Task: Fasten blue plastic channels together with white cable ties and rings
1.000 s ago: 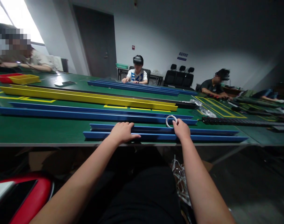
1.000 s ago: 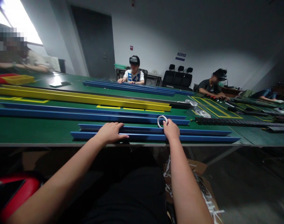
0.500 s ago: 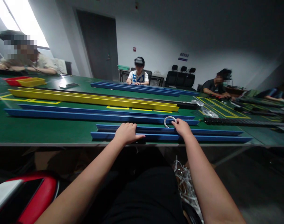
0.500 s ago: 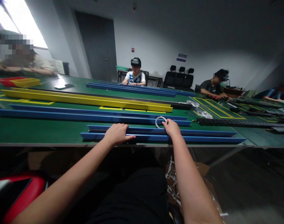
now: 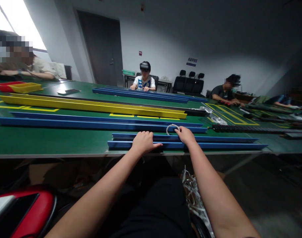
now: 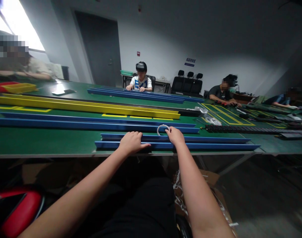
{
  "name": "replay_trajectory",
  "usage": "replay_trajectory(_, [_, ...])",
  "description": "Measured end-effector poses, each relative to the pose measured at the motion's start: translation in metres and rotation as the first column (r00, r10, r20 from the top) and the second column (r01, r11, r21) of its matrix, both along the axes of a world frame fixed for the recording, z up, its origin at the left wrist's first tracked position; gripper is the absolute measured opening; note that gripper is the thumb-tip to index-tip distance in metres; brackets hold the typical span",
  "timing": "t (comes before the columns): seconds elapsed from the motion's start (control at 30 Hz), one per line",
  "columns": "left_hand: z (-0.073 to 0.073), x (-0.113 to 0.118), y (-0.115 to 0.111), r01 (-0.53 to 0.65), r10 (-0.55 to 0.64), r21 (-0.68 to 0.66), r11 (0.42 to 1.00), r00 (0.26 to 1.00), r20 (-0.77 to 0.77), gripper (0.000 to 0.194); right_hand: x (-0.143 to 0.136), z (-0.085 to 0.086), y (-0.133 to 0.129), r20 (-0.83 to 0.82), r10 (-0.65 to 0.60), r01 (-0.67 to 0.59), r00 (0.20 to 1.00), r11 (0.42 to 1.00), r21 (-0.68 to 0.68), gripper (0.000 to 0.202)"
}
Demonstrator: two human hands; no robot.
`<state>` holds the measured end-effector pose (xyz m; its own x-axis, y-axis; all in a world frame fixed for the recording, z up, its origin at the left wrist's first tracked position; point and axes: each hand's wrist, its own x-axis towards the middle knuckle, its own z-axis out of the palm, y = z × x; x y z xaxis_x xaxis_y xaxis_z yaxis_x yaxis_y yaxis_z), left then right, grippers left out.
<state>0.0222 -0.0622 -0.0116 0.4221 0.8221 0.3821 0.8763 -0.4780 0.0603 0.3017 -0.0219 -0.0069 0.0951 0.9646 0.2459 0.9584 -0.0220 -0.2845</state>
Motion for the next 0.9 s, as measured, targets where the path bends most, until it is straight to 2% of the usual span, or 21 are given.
replay_trajectory(0.23, [0.001,-0.004,0.001,0.056,-0.055,-0.032,0.998,0.998,0.024,0.074,-0.001,0.000,-0.001,0.017,-0.038,0.038,0.999,0.999,0.004,0.039])
replay_trajectory(0.3, [0.004,-0.006,0.004,0.108,-0.101,-0.069,0.992,0.990,0.097,0.068,-0.002,0.000,0.000,0.024,-0.051,0.051,0.998,0.999,-0.003,0.038])
replay_trajectory(0.37, [0.009,-0.009,0.010,0.174,-0.141,-0.126,0.977,0.961,0.238,0.061,-0.002,0.000,0.000,0.035,-0.064,0.065,0.997,0.998,-0.018,0.036])
replay_trajectory(0.47, [0.021,-0.014,0.026,0.260,-0.148,-0.207,0.943,0.885,0.441,0.051,-0.003,0.001,0.000,0.050,-0.078,0.079,0.996,0.996,-0.030,0.034])
replay_trajectory(0.53, [0.031,-0.020,0.043,0.276,-0.146,-0.212,0.938,0.865,0.481,0.046,-0.004,0.002,-0.001,0.059,-0.084,0.086,0.995,0.996,-0.033,0.034])
replay_trajectory(0.63, [0.040,-0.032,0.072,0.226,-0.112,-0.183,0.957,0.866,0.487,0.045,-0.005,0.003,-0.002,0.064,-0.084,0.087,0.994,0.996,-0.036,0.033])
replay_trajectory(0.7, [0.039,-0.041,0.090,0.196,-0.091,-0.165,0.967,0.865,0.493,0.045,-0.005,0.004,-0.003,0.057,-0.079,0.081,0.995,0.996,-0.032,0.032])
replay_trajectory(0.77, [0.033,-0.051,0.103,0.154,-0.040,-0.206,0.966,0.880,0.473,0.044,-0.006,0.005,-0.004,0.047,-0.080,0.081,0.996,0.996,-0.031,0.032])
replay_trajectory(0.9, [0.019,-0.062,0.112,0.125,0.003,-0.294,0.948,0.917,0.398,0.042,-0.006,0.005,-0.003,0.042,-0.081,0.082,0.996,0.996,-0.038,0.032])
